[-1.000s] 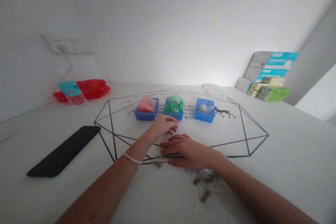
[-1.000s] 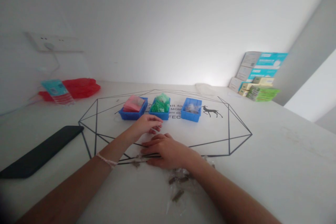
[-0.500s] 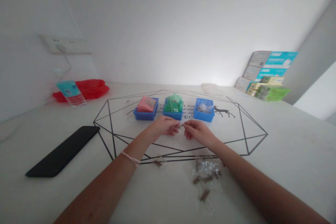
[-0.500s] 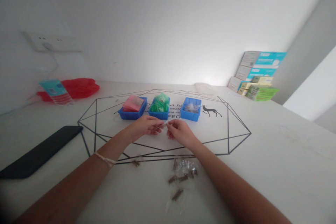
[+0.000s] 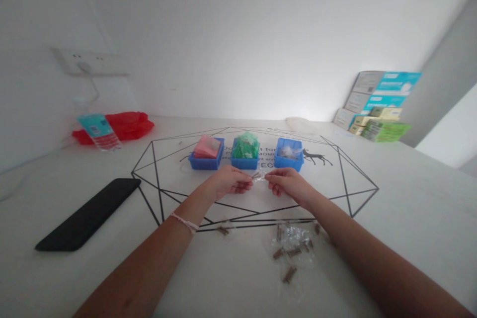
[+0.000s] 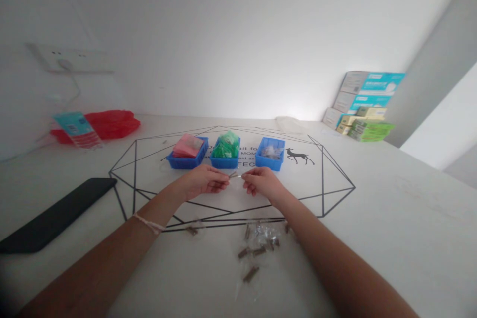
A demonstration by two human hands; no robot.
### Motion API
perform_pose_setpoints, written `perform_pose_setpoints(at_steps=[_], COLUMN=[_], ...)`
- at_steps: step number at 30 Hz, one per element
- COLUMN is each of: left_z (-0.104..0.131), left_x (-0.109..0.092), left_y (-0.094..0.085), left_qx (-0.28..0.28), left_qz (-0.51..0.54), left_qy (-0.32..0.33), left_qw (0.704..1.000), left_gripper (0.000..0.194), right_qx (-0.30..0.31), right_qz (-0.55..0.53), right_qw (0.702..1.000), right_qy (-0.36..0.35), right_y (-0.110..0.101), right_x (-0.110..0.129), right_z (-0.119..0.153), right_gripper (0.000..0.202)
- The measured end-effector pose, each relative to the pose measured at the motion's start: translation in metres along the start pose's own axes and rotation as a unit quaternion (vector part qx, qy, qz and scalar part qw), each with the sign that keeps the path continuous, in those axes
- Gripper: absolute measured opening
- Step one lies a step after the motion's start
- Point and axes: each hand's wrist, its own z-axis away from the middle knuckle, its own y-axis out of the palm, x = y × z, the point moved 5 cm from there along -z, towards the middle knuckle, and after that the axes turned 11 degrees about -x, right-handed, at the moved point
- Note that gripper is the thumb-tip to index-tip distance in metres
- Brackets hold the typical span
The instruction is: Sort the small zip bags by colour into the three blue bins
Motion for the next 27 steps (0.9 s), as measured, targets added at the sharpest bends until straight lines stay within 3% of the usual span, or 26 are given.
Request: perform_pose_setpoints(at_steps=[8, 12, 16, 20, 24, 27], left_z=[0.002, 0.001, -0.001, -0.003, -0.002, -0.002], left_x=[-0.003, -0.006, -0.007, -0.009, -0.014, -0.015], left_y=[0.001, 0.000, -0.003, -0.001, -0.001, -0.001], left_qx=[-0.019, -0.032, -0.090, -0.105, -0.114, -0.113], left_qz=[0.018, 0.034, -0.007, -0.034, -0.022, -0.014], left_qy=[-0.003, 0.032, 0.085, 0.118, 0.133, 0.132], left_qw=[1.000, 0.998, 0.992, 0.987, 0.984, 0.985], left_gripper=[0.024, 0.022, 0.018, 0.016, 0.011, 0.012], right_qx=[-0.018, -0.013, -0.012, -0.010, -0.048, -0.136], right_qz=[-0.042, -0.035, 0.032, 0.065, 0.061, 0.047], right_qw=[0.998, 0.999, 0.996, 0.991, 0.985, 0.973], right_qy=[0.037, -0.016, -0.088, -0.120, -0.151, -0.181], right_y=[-0.001, -0.003, -0.005, -0.006, -0.016, -0.036], right_x=[-0.001, 0.000, -0.005, -0.009, 0.004, 0.020], right_z=[-0.001, -0.006, -0.015, -0.020, -0.020, -0.020], right_gripper=[0.006, 0.011, 0.010, 0.012, 0.017, 0.021])
